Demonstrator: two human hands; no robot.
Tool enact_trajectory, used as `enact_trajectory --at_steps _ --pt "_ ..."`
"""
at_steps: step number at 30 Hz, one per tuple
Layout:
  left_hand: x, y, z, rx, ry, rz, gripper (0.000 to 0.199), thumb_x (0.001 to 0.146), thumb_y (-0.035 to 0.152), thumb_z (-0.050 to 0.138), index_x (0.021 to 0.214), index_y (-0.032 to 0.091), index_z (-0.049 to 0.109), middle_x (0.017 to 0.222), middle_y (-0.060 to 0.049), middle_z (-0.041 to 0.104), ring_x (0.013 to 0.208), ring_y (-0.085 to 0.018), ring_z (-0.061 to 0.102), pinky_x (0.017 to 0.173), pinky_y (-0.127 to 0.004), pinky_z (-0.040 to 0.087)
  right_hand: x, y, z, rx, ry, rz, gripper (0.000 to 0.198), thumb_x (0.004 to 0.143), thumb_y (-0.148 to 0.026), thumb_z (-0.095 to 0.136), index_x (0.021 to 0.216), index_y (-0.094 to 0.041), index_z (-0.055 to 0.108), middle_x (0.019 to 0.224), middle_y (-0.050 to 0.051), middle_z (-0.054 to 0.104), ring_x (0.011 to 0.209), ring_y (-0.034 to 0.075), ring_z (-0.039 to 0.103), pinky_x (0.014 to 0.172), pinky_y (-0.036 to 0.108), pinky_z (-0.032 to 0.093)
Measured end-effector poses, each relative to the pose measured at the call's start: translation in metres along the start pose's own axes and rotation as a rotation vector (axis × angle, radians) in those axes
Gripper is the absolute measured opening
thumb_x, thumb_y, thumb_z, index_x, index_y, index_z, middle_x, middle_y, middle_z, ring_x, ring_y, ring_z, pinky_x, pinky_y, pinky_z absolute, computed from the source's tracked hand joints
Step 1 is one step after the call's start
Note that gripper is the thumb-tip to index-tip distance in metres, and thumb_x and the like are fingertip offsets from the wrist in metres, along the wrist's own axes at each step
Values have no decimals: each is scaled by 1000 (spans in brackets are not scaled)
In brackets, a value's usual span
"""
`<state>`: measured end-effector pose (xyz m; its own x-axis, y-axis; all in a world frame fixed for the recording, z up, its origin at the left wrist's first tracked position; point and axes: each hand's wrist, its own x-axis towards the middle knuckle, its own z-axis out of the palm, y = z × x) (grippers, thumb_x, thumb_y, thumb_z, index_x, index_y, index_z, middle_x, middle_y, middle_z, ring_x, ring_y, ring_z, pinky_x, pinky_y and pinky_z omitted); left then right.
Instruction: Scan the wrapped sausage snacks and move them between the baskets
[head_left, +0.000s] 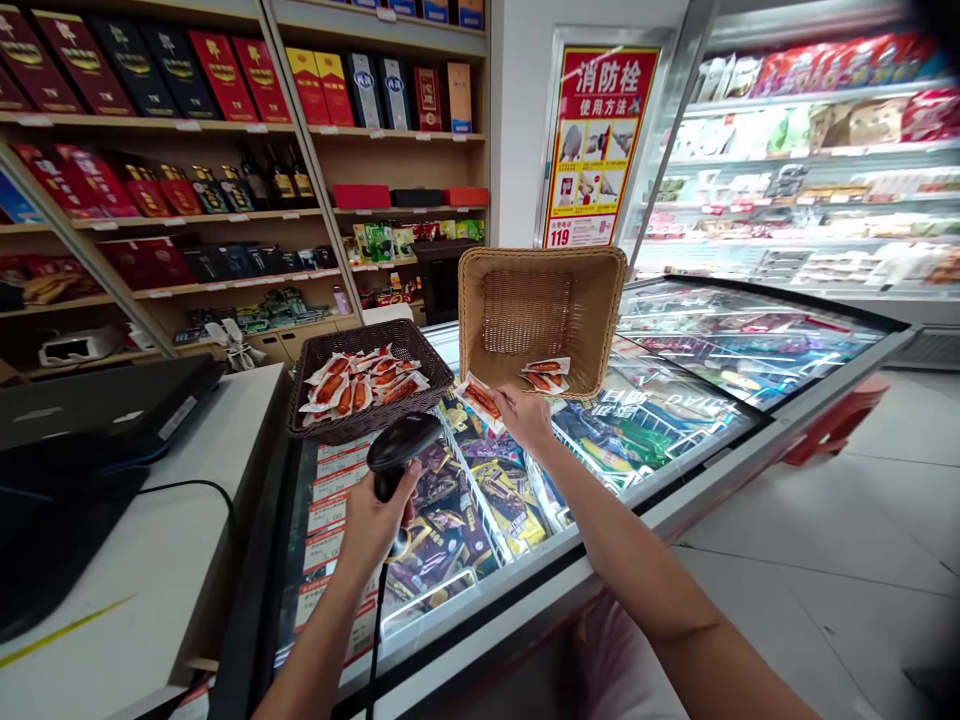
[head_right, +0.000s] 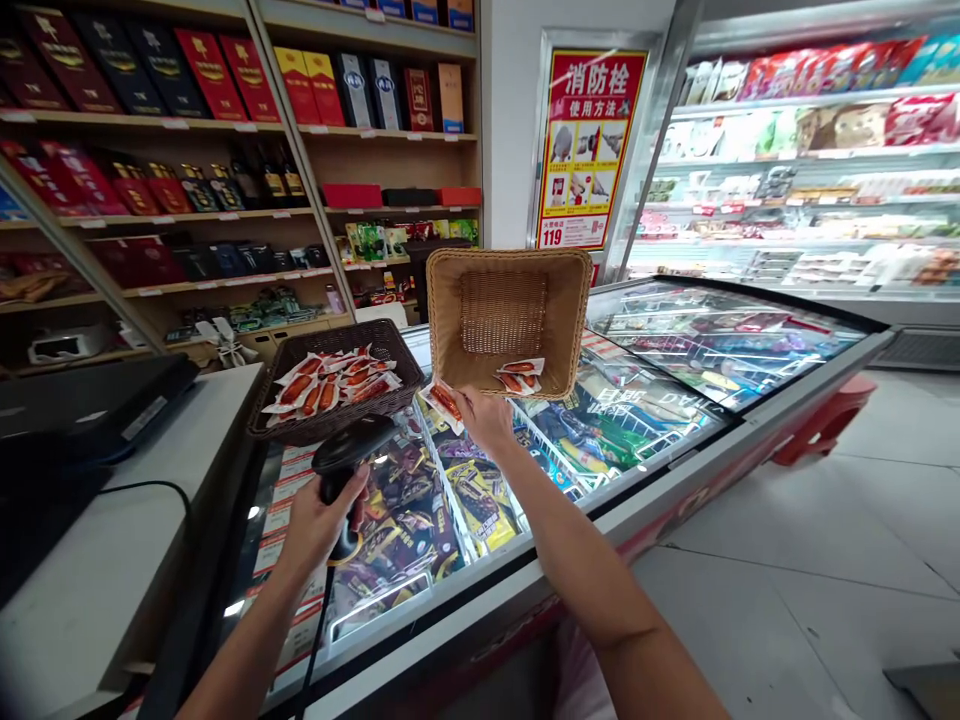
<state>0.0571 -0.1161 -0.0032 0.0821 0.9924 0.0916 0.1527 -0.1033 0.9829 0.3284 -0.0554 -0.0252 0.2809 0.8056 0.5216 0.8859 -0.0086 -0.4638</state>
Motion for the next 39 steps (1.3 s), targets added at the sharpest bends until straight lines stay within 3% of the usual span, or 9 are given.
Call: enact_trajectory --at_steps 12,18,21,24,26,29,34,37,39 --pt "0 -2 -2 86 -25 25 51 77 65 80 63 21 58 47 -1 58 42 -15 53 46 -26 42 1 -3 -3 -8 -84 38 38 110 -45 47 112 -28 81 86 3 80 83 21 73 68 26 37" --pt "0 3 -1 19 -6 -12 53 70 67 84 66 20 59 48 0 58 42 -15 52 44 -26 42 12 15 4 40 -161 265 38 106 -42 50 105 -24 83 93 7 81 89 24 74 72 28 45" --pt "1 3 -1 -3 14 -20 55 67 69 85 66 21 58 47 1 56 41 -15 51 42 -27 40 17 26 7 221 -82 379 46 107 -47 44 108 -20 81 84 9 79 84 26 75 75 31 51" --pt "0 3 0 -38 39 -22 57 65 70 85 66 21 58 48 1 57 40 -15 51 41 -27 40 19 36 11 423 66 412 57 105 -56 41 133 -16 70 91 12 81 89 29 75 84 37 54" --pt "-1 5 2 -90 57 -34 57 65 70 86 67 20 58 50 1 58 40 -14 51 41 -27 39 18 41 14 475 119 412 65 102 -56 44 147 -11 56 101 14 81 96 31 75 90 40 53" --pt "-1 9 1 -193 138 -38 58 63 70 86 69 20 57 52 1 58 39 -13 50 39 -26 38 13 40 20 435 149 359 65 98 -49 49 148 -9 50 101 14 80 95 32 74 91 42 51" --pt "9 14 -17 -401 536 38 52 66 61 87 75 20 57 54 5 57 40 -11 49 40 -24 38 12 -7 31 329 139 74 38 98 -36 48 125 -15 65 96 12 78 88 29 71 88 42 51" --pt "16 15 -32 -499 795 70 47 70 59 83 78 21 55 52 8 54 40 -10 46 40 -24 39 21 -70 37 264 0 -156 29 102 -32 48 105 -19 74 107 12 75 96 26 69 93 39 50" --pt "19 14 -38 -532 884 76 47 71 58 82 80 21 55 53 8 54 40 -10 46 40 -25 39 29 -119 43 226 -90 -234 29 103 -30 50 102 -20 77 113 12 73 105 25 67 97 38 49"
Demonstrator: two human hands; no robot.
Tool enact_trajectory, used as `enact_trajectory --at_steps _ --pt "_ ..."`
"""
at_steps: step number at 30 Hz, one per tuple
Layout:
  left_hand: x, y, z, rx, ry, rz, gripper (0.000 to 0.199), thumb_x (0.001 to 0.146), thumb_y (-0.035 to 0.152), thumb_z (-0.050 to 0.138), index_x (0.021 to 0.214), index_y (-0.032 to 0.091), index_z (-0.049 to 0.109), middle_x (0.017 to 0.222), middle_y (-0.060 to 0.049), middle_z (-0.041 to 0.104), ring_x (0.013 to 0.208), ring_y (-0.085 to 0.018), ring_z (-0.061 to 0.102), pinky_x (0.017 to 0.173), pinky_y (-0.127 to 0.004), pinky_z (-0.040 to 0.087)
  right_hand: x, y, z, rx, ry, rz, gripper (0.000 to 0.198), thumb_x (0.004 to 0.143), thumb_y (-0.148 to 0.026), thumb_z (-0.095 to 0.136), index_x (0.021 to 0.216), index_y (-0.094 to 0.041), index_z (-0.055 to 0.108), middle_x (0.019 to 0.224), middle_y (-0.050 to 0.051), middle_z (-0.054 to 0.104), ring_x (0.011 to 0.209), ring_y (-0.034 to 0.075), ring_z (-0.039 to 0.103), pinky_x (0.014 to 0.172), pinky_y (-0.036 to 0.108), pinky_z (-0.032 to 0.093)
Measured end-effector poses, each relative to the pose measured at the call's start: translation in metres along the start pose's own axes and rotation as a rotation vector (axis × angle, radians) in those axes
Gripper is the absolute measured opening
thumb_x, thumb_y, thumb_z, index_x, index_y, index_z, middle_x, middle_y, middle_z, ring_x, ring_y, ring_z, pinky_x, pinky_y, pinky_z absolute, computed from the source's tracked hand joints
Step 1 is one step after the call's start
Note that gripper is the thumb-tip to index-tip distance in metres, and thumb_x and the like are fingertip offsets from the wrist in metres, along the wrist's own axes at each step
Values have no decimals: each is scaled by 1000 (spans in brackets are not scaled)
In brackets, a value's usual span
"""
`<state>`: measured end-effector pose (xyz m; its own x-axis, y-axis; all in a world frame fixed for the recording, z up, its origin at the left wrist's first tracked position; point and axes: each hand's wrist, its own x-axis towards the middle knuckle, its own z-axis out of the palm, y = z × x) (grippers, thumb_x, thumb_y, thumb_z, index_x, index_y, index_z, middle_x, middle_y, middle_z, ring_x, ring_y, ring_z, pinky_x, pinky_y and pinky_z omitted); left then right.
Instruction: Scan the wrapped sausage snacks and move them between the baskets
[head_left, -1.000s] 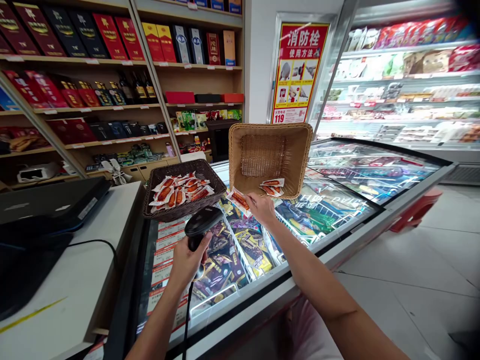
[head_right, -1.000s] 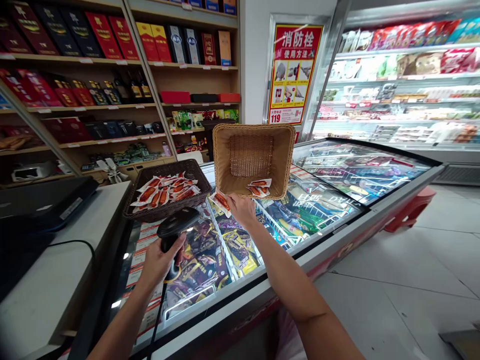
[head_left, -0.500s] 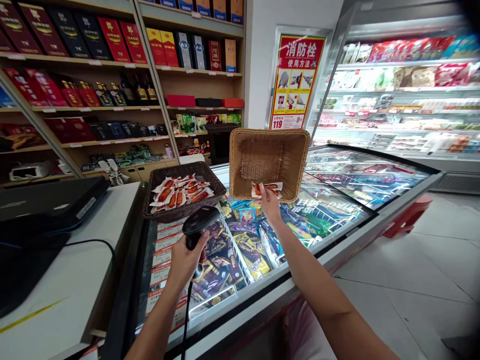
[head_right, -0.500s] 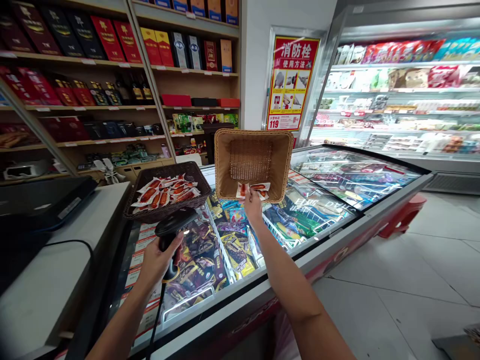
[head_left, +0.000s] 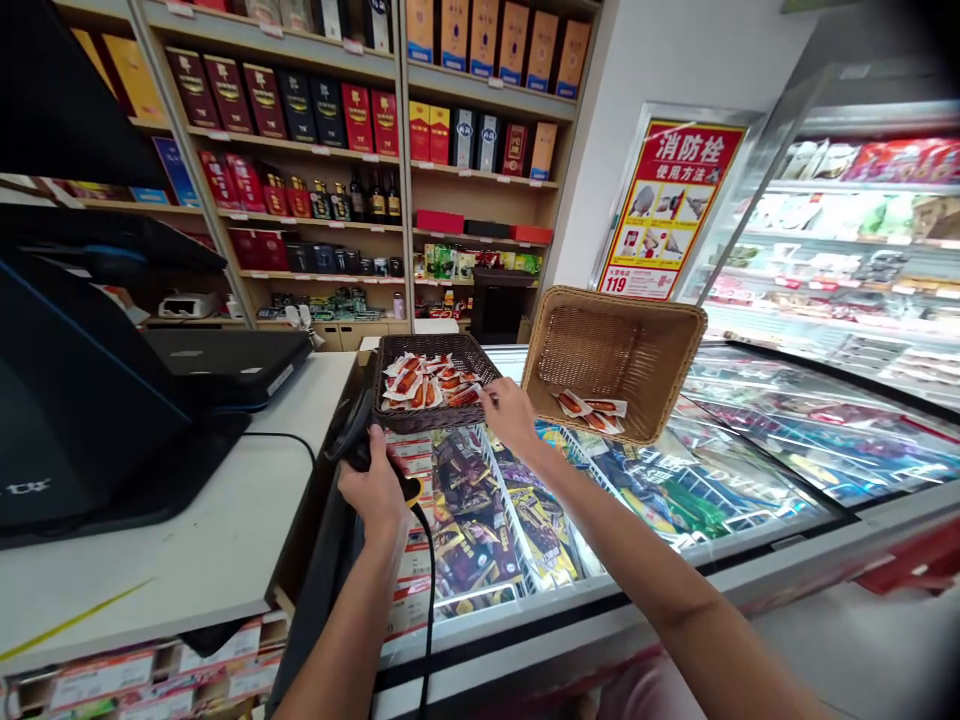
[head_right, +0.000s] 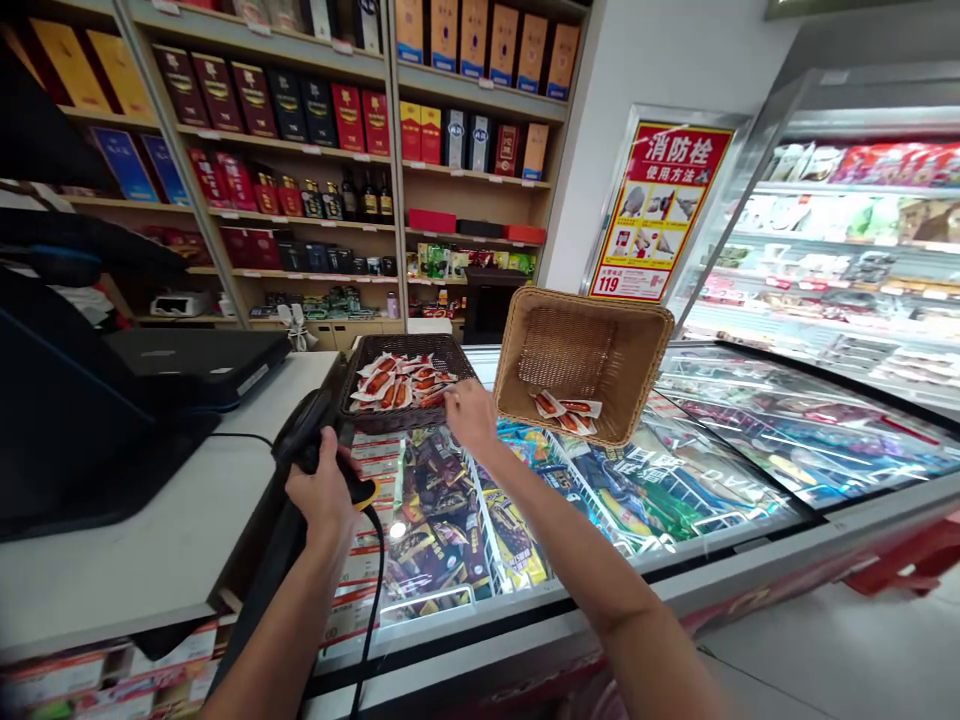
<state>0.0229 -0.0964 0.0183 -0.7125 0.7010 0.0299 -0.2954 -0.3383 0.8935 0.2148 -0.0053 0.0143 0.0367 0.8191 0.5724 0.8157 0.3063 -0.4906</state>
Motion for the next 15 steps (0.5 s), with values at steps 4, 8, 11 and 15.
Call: enact_trajectory --at_steps 4,8,11,15 --pt "5 -5 -3 10 -1 13 46 74 59 80 83 21 56 55 7 55 42 -11 48 42 -26 40 34 -78 38 -80 -195 43 31 103 -39 57 100 -18 80 132 15 66 124 28 60 108 40 44" --pt "5 -12 -5 69 -19 33 47 75 63 78 80 21 57 55 7 54 43 -12 49 45 -27 42 47 -118 71 -145 -280 230 40 92 -50 72 112 -16 79 145 19 60 141 38 47 116 50 36" --pt "5 -14 -5 85 -38 48 48 75 65 78 77 21 58 54 6 53 43 -12 49 45 -27 42 49 -125 84 -90 -266 360 30 88 -35 76 111 -15 78 144 20 61 141 38 48 116 50 36" --pt "5 -15 -4 95 -65 51 50 73 66 80 79 21 58 55 6 55 42 -12 49 44 -27 42 44 -110 73 53 -164 372 18 93 -19 61 105 -18 74 127 17 69 120 32 63 102 41 46"
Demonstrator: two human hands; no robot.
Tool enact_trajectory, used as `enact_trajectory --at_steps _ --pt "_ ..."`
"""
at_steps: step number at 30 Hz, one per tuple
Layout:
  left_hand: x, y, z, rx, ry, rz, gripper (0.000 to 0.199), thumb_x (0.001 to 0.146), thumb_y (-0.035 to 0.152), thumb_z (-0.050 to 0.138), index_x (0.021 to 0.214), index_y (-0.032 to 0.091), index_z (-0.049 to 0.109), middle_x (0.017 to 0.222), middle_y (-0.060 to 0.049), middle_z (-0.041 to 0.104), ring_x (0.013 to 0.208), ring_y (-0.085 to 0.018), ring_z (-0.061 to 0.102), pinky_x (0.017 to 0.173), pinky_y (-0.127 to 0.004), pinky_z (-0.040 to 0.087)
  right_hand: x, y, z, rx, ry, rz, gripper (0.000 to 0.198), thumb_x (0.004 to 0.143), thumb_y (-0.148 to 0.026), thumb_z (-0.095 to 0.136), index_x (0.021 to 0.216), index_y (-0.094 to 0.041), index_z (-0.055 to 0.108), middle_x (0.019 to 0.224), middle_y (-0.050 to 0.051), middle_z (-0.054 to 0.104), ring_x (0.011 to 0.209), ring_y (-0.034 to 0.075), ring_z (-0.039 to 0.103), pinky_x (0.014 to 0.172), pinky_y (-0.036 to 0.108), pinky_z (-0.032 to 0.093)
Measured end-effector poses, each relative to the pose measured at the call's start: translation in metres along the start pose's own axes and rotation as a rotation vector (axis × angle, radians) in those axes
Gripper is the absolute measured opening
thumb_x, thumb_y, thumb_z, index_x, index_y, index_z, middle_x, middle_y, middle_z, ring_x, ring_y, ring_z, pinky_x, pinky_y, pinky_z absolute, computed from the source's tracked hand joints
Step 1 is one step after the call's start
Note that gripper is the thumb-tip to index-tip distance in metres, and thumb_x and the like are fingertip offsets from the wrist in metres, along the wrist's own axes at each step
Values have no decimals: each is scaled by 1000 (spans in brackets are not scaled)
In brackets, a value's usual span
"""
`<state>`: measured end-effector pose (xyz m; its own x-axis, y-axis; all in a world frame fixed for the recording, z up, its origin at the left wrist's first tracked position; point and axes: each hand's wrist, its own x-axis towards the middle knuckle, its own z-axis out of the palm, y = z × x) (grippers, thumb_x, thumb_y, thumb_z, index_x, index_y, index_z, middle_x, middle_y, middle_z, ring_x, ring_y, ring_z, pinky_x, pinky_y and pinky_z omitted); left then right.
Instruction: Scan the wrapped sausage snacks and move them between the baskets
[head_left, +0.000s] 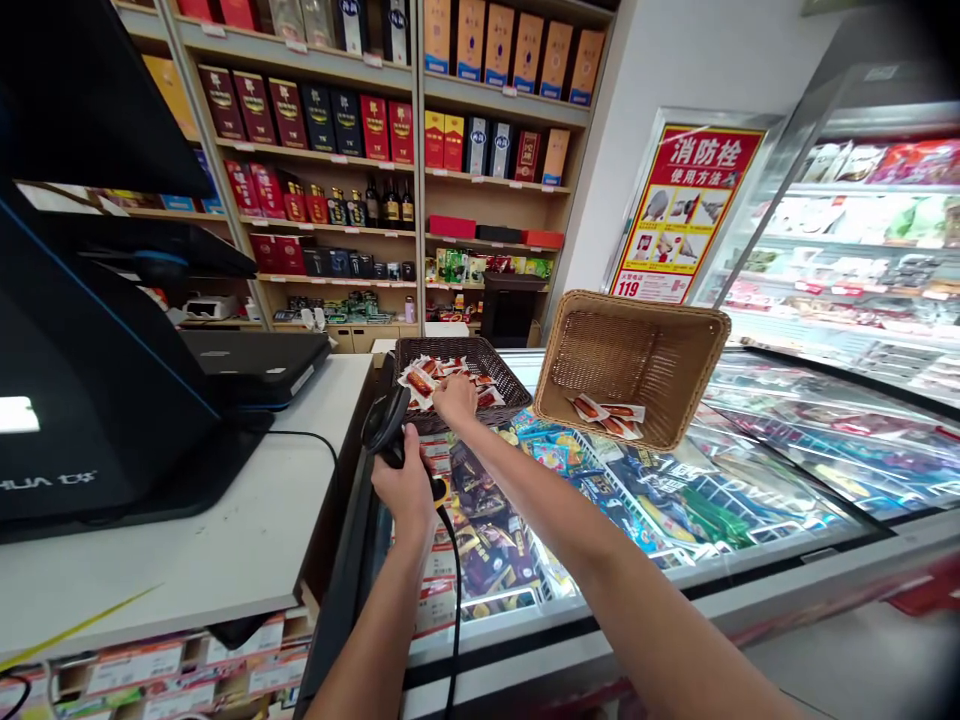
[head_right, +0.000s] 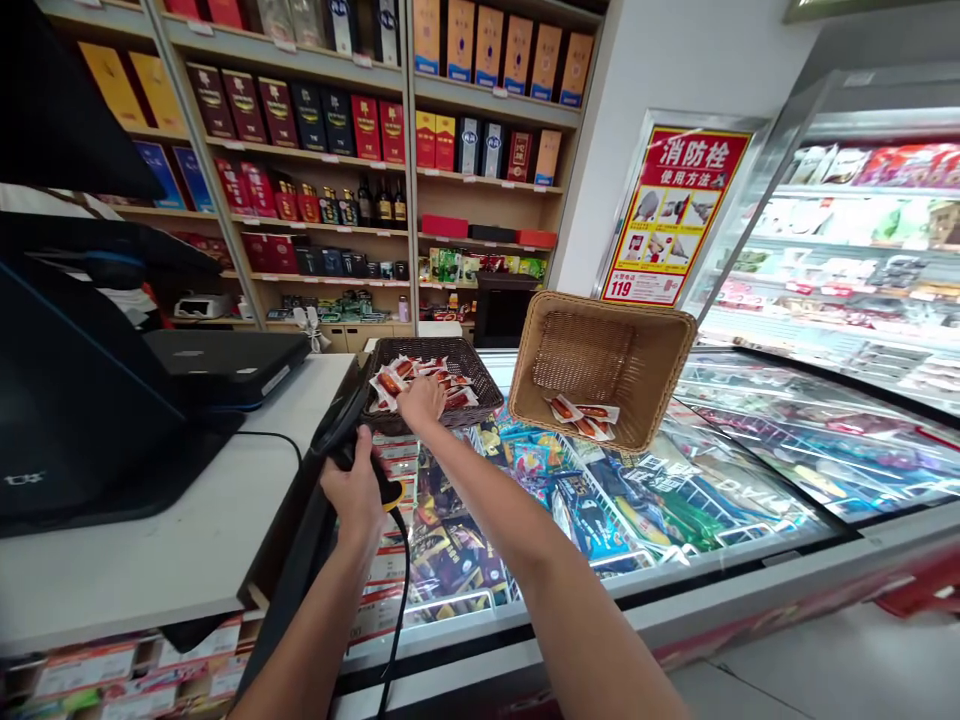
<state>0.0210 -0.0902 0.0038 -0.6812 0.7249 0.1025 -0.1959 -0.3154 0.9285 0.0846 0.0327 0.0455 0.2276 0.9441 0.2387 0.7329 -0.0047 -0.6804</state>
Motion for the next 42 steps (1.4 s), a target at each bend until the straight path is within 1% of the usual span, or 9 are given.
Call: enact_trajectory --at_steps 4,9,12,15,18,21,27,35,42 --pt "-4 2 3 3 -34 -29 48 73 63 80 82 20 60 54 6 56 42 -13 50 43 -26 41 -10 44 -44 182 174 -107 21 103 -25 44 112 -23 63 95 7 72 90 26 67 83 34 46" --pt "-16 4 7 30 -200 -72 49 70 62 83 79 20 58 52 6 55 40 -12 49 41 -25 40 -40 128 -100 342 392 -127 24 103 -47 44 98 -25 54 82 2 68 77 23 65 73 30 44" --pt "-23 -4 7 116 -366 -92 54 66 65 86 76 20 58 53 4 57 40 -13 51 40 -25 40 -58 172 -109 409 515 -80 37 101 -60 43 97 -25 53 74 0 65 67 21 60 67 30 42" --pt "-31 -13 8 232 -559 -105 59 63 72 86 74 20 59 51 2 58 40 -15 53 40 -26 41 -66 197 -104 450 584 -12 43 100 -67 41 95 -25 51 60 -4 56 56 19 53 63 31 38" --pt "-39 -13 8 287 -701 -135 62 63 76 84 71 20 59 52 1 59 39 -14 51 40 -26 40 -67 204 -99 486 572 28 44 98 -69 42 94 -26 50 55 -7 51 53 19 50 62 31 37" --pt "-46 -7 9 284 -756 -165 60 65 73 85 71 19 59 55 1 59 39 -13 50 40 -26 40 -66 202 -101 517 550 23 43 98 -69 42 95 -26 50 56 -6 52 54 19 52 63 31 37" --pt "-44 -3 9 275 -706 -186 55 67 66 86 73 18 61 56 1 59 40 -12 49 41 -25 43 -66 203 -108 542 586 37 39 100 -63 43 96 -25 50 59 -6 55 57 18 54 64 30 36" --pt "-42 1 7 309 -789 -179 52 72 64 85 67 18 60 50 -1 57 42 -13 51 42 -24 42 -64 204 -108 528 572 60 33 99 -58 45 95 -25 50 62 -5 58 60 20 57 66 31 38" --pt "-43 2 9 283 -740 -181 52 66 62 88 68 18 60 51 0 57 41 -12 50 41 -25 40 -63 207 -107 511 557 88 34 100 -58 46 95 -25 53 60 -5 57 59 20 58 68 33 45"
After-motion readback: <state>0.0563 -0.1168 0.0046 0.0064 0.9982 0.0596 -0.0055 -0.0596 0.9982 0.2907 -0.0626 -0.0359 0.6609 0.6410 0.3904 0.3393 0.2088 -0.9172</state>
